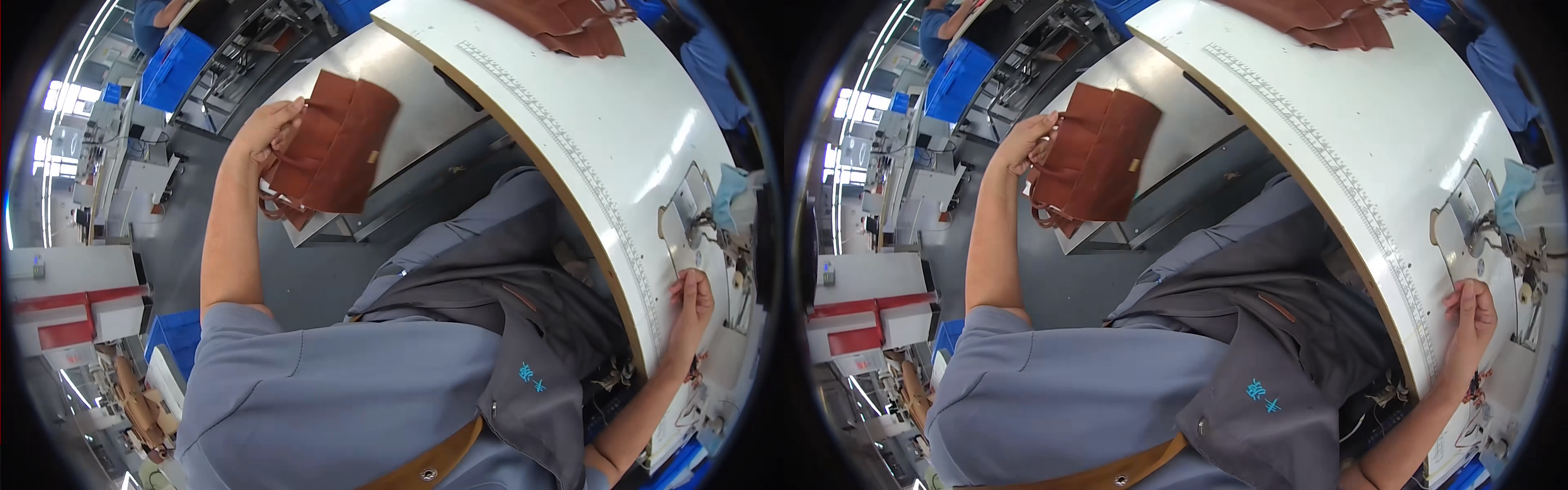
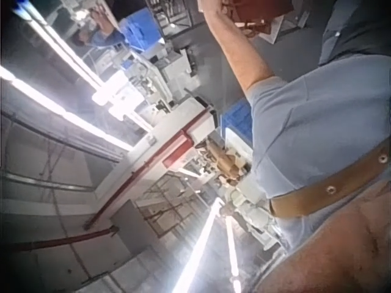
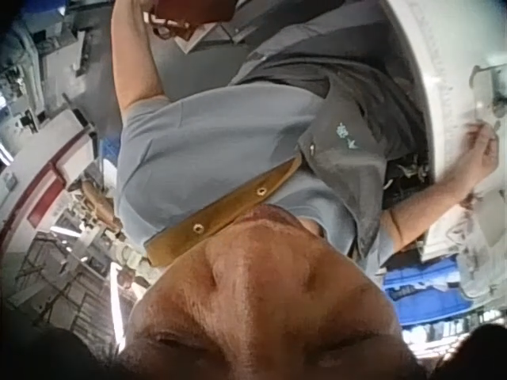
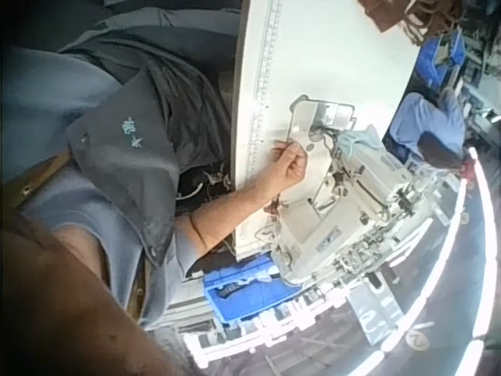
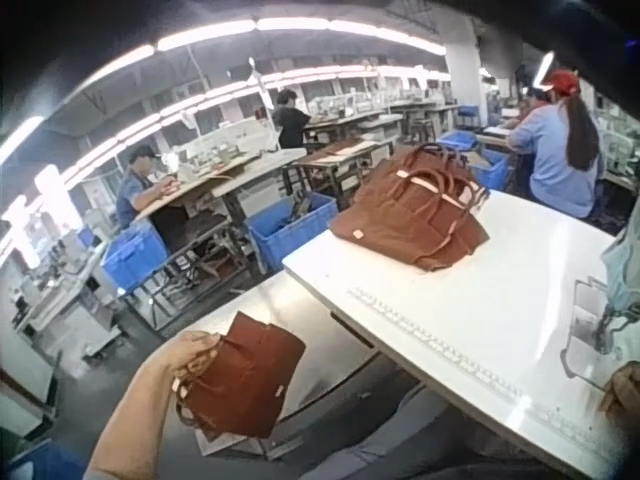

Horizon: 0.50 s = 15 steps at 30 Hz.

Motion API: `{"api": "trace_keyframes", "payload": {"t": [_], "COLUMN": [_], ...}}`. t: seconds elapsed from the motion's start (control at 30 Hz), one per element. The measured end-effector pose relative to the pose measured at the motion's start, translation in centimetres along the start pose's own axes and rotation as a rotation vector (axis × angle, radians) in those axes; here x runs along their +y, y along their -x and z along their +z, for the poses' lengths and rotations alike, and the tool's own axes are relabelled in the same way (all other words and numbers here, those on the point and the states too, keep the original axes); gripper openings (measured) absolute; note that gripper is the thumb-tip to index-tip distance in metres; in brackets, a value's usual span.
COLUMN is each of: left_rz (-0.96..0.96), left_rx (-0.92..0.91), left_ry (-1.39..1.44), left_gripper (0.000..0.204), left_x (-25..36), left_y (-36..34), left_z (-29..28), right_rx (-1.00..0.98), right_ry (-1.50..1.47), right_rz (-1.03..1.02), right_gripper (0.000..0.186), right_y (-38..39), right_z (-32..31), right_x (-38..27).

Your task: The recorder uses a sewing machine to join pieces of a leather bag together, repeating the process for multiple units.

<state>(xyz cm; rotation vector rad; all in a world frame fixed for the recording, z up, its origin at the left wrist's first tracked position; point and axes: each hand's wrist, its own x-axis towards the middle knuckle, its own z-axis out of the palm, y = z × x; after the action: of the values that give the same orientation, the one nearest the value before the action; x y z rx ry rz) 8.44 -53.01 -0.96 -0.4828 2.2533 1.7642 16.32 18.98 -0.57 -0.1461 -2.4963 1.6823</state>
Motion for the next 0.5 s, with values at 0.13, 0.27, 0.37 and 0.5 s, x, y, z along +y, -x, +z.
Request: {"api": "trace_keyframes", "payload": {"t": [0.13, 0.27, 0.37, 0.5], "left_rz": [-0.104, -0.096, 0.016, 0.247], "left_rx": [0.198, 0.092, 0.150, 0.262], "left_ry": [0.074, 0.107, -0.070, 0.160], "left_gripper": [0.035, 0.036, 0.036, 0.031], "left_x": [-4.3, -4.2, -3.5, -2.6], "left_y": [0.1, -0.9, -2.7, -4.3], "left_z": [0.3, 3.0, 1.9, -1.9], "right_rx": [-0.001, 0.064, 0.036, 0.015], "right_ry": [-0.001, -0.010, -0.017, -0.035], "right_rz": [-0.009, -0.006, -0.006, -0.009], "right_gripper": [0.023, 0.023, 0.023, 0.022], "right_y": [-0.4, -0.1, -0.2, -0.1], "right_z": [-0.3, -0.2, -0.8, -0.9], "right_x": [1.1, 1.2, 1.4, 1.5]}}
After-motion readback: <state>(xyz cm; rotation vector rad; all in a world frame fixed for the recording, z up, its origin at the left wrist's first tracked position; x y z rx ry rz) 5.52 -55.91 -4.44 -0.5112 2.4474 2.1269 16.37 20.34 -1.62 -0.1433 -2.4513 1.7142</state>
